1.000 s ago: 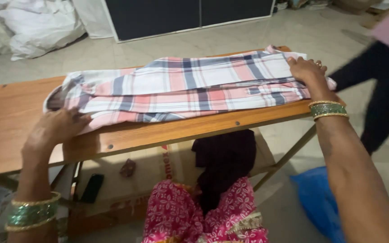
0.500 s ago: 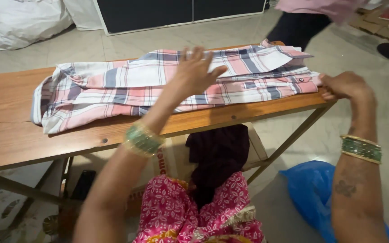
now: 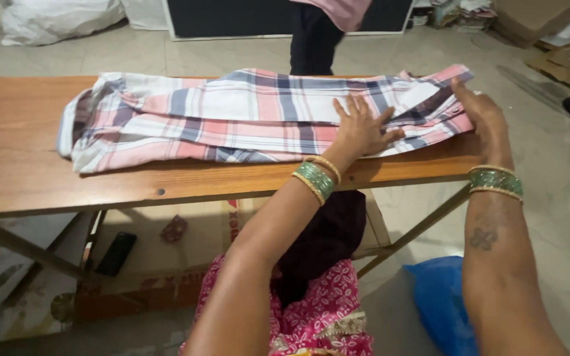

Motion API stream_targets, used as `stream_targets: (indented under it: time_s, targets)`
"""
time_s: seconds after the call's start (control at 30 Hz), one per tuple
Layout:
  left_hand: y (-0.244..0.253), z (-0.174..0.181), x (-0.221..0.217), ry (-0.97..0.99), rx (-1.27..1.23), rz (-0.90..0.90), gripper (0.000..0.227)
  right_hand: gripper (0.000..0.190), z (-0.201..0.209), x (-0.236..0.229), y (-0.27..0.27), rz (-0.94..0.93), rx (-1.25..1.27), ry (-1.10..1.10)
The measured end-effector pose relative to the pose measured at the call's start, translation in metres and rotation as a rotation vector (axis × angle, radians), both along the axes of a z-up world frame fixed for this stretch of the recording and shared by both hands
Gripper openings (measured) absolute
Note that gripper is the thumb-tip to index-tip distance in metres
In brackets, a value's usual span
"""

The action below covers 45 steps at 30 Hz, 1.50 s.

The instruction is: The person lays a plaid shirt flat on a wooden table, folds the sleeves and sides inward, then folds it into a compact rectangle and fastens its buttons. They set the folded shirt aside, spread out a dark purple shirt, fold it the same way, and begin fastening its buttons.

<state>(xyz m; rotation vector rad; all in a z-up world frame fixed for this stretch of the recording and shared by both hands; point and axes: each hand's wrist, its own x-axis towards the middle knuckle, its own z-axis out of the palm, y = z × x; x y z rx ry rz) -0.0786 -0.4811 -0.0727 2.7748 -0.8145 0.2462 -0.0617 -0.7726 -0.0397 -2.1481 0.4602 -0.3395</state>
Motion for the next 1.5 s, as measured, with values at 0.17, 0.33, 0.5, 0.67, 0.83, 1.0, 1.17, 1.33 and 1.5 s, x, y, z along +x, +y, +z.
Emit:
stream_targets:
  time_s: [0.17,0.33,0.5,0.67,0.83,1.0,1.17,1.33,1.5]
  targets:
    - [-0.004,-0.003,0.005,0.001,0.069,-0.017,0.081,0.059,0.004,0.023,0.014,0.061,0.072,-0.065]
    - [-0.02,-0.051,0.089,-0.082,0.006,-0.193,0.089,0.037,-0.007,0.05,-0.001,0.05,0.101,-0.034]
    - [0.086,0.043,0.068,0.877,-0.886,-0.445,0.124,0.043,0.027,0.029,0.04,-0.002,-0.157,-0.167]
    - [0.137,0.062,0.083,1.058,-1.11,-0.359,0.128,0.071,0.076,0.021,0.165,0.382,-0.309,-0.255]
    - [0.16,0.006,0.147,1.128,-1.323,-0.311,0.128,0.095,0.102,0.038,0.238,0.799,-0.196,-0.085]
    - [0.19,-0.004,0.136,0.83,-1.123,-0.084,0.082,0.084,0.103,0.073,0.232,0.637,-0.248,-0.057]
    - [0.2,0.028,0.106,0.912,-1.089,0.046,0.076,0.082,0.007,0.136,0.216,0.633,-0.38,0.025]
    - [0.212,0.019,0.121,0.976,-0.987,-0.051,0.077,0.085,-0.021,0.133,0.233,0.621,-0.719,0.126]
    - [0.217,0.024,0.116,0.633,-0.77,0.228,0.051,0.084,-0.008,0.106,0.242,0.593,-0.655,-0.014]
